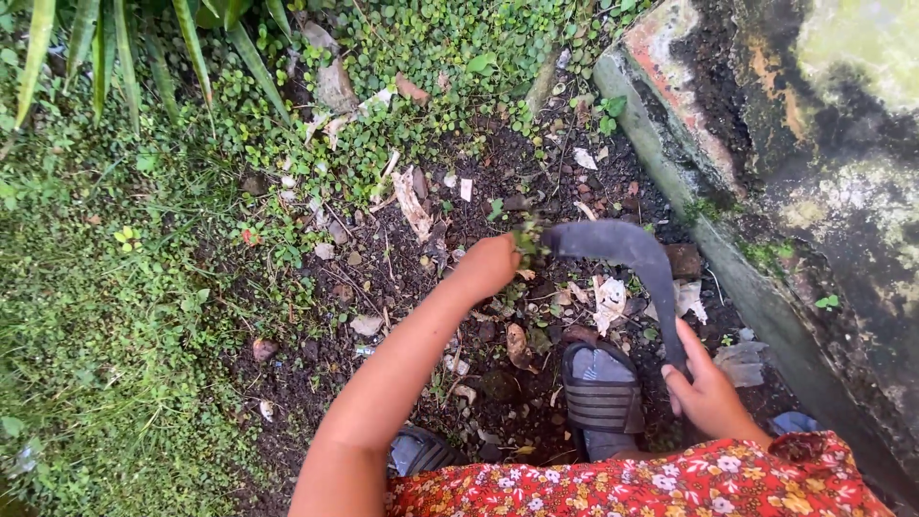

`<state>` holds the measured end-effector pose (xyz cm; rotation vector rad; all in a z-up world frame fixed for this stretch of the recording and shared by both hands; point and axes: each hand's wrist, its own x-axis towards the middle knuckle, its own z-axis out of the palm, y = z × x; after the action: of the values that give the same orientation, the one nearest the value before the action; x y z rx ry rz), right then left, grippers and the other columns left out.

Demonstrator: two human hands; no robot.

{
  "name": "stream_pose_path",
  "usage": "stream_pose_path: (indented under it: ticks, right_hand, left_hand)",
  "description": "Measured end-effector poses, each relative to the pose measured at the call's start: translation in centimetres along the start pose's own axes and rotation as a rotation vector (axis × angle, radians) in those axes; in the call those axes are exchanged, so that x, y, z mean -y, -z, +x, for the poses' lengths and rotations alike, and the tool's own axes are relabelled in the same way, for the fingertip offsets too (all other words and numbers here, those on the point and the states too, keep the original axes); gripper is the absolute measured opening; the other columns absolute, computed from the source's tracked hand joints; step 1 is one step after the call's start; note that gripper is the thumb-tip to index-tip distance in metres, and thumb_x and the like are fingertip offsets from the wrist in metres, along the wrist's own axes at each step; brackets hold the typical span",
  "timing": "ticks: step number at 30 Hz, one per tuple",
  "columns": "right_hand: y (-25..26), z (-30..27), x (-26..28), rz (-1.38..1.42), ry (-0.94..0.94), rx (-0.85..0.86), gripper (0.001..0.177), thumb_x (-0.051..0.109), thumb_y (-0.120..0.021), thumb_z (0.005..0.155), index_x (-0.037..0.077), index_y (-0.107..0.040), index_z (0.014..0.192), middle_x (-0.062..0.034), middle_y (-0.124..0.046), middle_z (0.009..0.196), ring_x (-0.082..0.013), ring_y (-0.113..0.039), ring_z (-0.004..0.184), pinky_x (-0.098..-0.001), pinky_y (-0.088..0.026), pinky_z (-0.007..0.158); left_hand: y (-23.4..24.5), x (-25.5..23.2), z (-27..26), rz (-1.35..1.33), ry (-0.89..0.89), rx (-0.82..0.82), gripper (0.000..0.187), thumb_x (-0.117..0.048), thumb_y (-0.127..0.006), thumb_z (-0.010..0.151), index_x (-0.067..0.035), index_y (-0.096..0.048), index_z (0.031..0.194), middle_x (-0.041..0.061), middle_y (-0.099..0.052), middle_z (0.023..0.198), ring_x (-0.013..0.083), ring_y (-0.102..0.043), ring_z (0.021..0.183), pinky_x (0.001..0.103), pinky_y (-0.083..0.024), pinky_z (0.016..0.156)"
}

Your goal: Cutting grass and weeds using a sickle and pulling them by hand in a garden area.

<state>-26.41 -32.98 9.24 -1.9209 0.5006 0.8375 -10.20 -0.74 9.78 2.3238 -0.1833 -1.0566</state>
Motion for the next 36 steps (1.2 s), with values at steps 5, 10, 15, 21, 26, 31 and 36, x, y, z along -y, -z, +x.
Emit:
stream_pose_path:
  ticks: [5, 10, 15, 21, 26, 31, 36]
  right_hand:
    - [0.3, 2.7, 3.2, 0.003, 0.129, -0.065, 0.076, 0.005, -0.054, 0.093, 0.018, -0.028, 0.163, -0.0214, -0.064, 0.049, -0.0360, -0.066, 0.044, -0.0439, -0.054, 0.051]
    - [-0.4, 2.1, 3.7, -0.086, 0.106, -0.023, 0.079, 0.003, -0.054, 0.091, 0.021, -0.028, 0.163, -0.0222, -0.064, 0.048, -0.0369, -0.067, 0.044, -0.0448, -0.054, 0.051]
    - [0.2, 1.0, 0.2, -0.113, -0.002, 0.084, 0.080, 0.007, -0.052, 0.094, 0.026, -0.021, 0.166, -0.0203, -0.067, 0.055, -0.0313, -0.063, 0.045, -0.0411, -0.051, 0.074]
    - [1.8, 1.0, 4.5, -0.125, 0.002, 0.005, 0.081, 0.008, -0.049, 0.097, 0.024, -0.014, 0.169, -0.0193, -0.064, 0.072, -0.0280, -0.060, 0.054, -0.0417, -0.049, 0.058]
    - [3.1, 3.9, 7.8, -0.139, 0.161, -0.034, 0.081, 0.007, -0.050, 0.097, 0.021, -0.016, 0.169, -0.0153, -0.059, 0.058, -0.0256, -0.058, 0.050, -0.0402, -0.048, 0.061]
    - [3.4, 6.5, 11.8, -0.056, 0.352, 0.053, 0.082, -0.003, -0.046, 0.095, 0.015, -0.013, 0.167, -0.0154, -0.049, 0.056, -0.0242, -0.050, 0.041, -0.0369, -0.043, 0.045]
    - [3.6, 7.5, 15.6, -0.101, 0.326, 0.070, 0.086, -0.005, -0.050, 0.093, 0.013, -0.011, 0.168, -0.0202, -0.046, 0.054, -0.0278, -0.046, 0.039, -0.0389, -0.041, 0.044]
  left_hand:
    - [3.1, 1.6, -3.3, 0.009, 0.093, -0.121, 0.043, -0.023, -0.048, 0.095, 0.013, -0.069, 0.106, 0.036, -0.070, 0.097, 0.0523, -0.068, 0.100, 0.065, -0.053, 0.089]
    - [2.2, 7.4, -2.3, -0.209, 0.249, -0.313, 0.043, -0.026, -0.044, 0.101, 0.010, -0.068, 0.101, 0.030, -0.069, 0.084, 0.0406, -0.072, 0.084, 0.048, -0.058, 0.073]
    - [1.9, 7.4, -1.9, -0.343, 0.387, -0.296, 0.049, -0.037, -0.043, 0.106, 0.006, -0.067, 0.102, 0.019, -0.067, 0.084, 0.0303, -0.062, 0.074, 0.044, -0.052, 0.063]
    - [2.5, 9.0, -0.2, -0.562, 0.512, -0.382, 0.041, -0.035, -0.041, 0.111, -0.006, -0.063, 0.090, 0.002, -0.053, 0.069, 0.0121, -0.042, 0.051, 0.030, -0.038, 0.047]
    - [5.3, 11.3, -1.1, -0.792, 0.471, -0.608, 0.035, -0.029, -0.043, 0.111, -0.009, -0.064, 0.093, -0.001, -0.054, 0.071, 0.0084, -0.041, 0.053, 0.026, -0.036, 0.046]
    - [6.3, 16.4, -2.8, -0.761, 0.538, -0.749, 0.042, -0.037, -0.045, 0.109, -0.018, -0.043, 0.071, -0.003, -0.040, 0.062, 0.0142, -0.036, 0.052, 0.036, -0.029, 0.051]
    - [6.4, 23.0, -3.3, -0.734, 0.520, -0.861, 0.050, -0.041, -0.048, 0.107, -0.017, -0.037, 0.064, 0.001, -0.033, 0.058, 0.0182, -0.029, 0.051, 0.042, -0.021, 0.053]
